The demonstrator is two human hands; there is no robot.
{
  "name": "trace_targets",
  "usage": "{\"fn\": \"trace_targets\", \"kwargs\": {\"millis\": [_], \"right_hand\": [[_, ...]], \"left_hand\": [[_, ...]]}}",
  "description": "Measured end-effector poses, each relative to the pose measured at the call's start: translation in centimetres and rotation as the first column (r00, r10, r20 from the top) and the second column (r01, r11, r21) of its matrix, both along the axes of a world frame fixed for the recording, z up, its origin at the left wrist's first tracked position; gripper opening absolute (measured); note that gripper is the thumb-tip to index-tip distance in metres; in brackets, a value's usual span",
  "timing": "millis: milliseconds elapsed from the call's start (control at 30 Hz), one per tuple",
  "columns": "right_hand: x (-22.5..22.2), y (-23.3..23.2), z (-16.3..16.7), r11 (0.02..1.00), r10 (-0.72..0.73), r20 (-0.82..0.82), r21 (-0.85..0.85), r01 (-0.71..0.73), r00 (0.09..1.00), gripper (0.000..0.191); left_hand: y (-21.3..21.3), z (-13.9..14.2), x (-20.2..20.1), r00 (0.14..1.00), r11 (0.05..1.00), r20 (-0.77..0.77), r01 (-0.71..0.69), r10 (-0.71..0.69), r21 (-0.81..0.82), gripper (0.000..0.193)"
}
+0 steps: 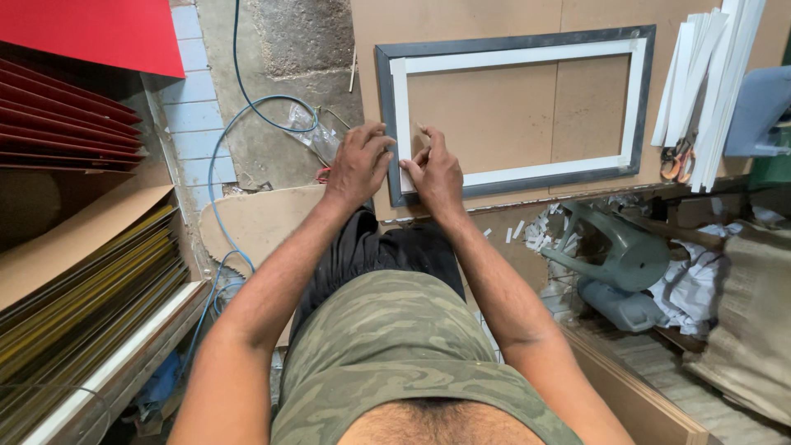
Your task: The person assembles a picture frame on a workbench: they position the frame with its glass and backing board, fit white matboard strips along the inside edges, and use a tape dispenser to tape the frame edges, pressing the pieces into place.
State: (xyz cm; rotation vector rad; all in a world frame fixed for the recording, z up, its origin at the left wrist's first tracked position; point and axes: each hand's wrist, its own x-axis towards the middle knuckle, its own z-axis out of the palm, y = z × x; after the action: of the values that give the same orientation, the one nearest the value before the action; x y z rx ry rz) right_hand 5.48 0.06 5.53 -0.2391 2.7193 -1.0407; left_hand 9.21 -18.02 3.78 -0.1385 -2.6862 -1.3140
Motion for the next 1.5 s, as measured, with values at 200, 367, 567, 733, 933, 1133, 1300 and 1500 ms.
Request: {"fn": "trace_targets", "kwargs": {"millis": [200,367,567,733,933,1133,1300,1500], "right_hand": [[-0.1,-0.6,1.1,0.997,-0.056,-0.014,0.052,0.057,0.998,0.069],[1.3,2.1,2.3,0.984,-0.170,-0.074,0.050,0.173,0.983,0.051],[4.8,6.7,2.5,0.989,0.117,-0.390,0.134,-0.070,0.913,0.045],[6.0,7.7,1.9,0.971,0.225,-0.398,0.164,-0.172,0.889,0.043],[5.6,8.3,1.5,0.961,0.253,-0.394,0.206,-0.184,0.883,0.041],[5.2,8.5,1.6,0.955,0.274,-0.400,0.221,-0.198,0.874,0.040],[5.0,8.1,2.5,0.955,0.272,-0.376,0.215,-0.202,0.886,0.037],[3.8,6.5,3.7,0.963,0.105,-0.177,-0.227,-0.144,0.979,0.010]], "left_hand": [[0.0,-1.3,-1.9,0.975,0.952,-0.134,0.134,-0.176,-0.275,0.038],[-0.8,-2.0,-2.2,0.951,0.916,-0.156,0.201,-0.268,-0.346,0.046],[-0.7,-2.2,-2.0,0.950,0.887,-0.100,0.235,-0.296,-0.397,0.062],[-0.2,-1.6,-2.0,0.957,0.878,-0.009,0.262,-0.290,-0.400,0.078],[0.8,-1.1,-2.1,0.963,0.868,0.076,0.266,-0.258,-0.419,0.082],[1.3,-1.2,-1.8,0.966,0.861,0.096,0.257,-0.239,-0.439,0.084],[1.6,-1.4,-1.7,0.965,0.855,0.127,0.262,-0.229,-0.448,0.085],[1.9,-1.8,-1.6,0.963,0.830,0.172,0.267,-0.209,-0.490,0.086]]}}
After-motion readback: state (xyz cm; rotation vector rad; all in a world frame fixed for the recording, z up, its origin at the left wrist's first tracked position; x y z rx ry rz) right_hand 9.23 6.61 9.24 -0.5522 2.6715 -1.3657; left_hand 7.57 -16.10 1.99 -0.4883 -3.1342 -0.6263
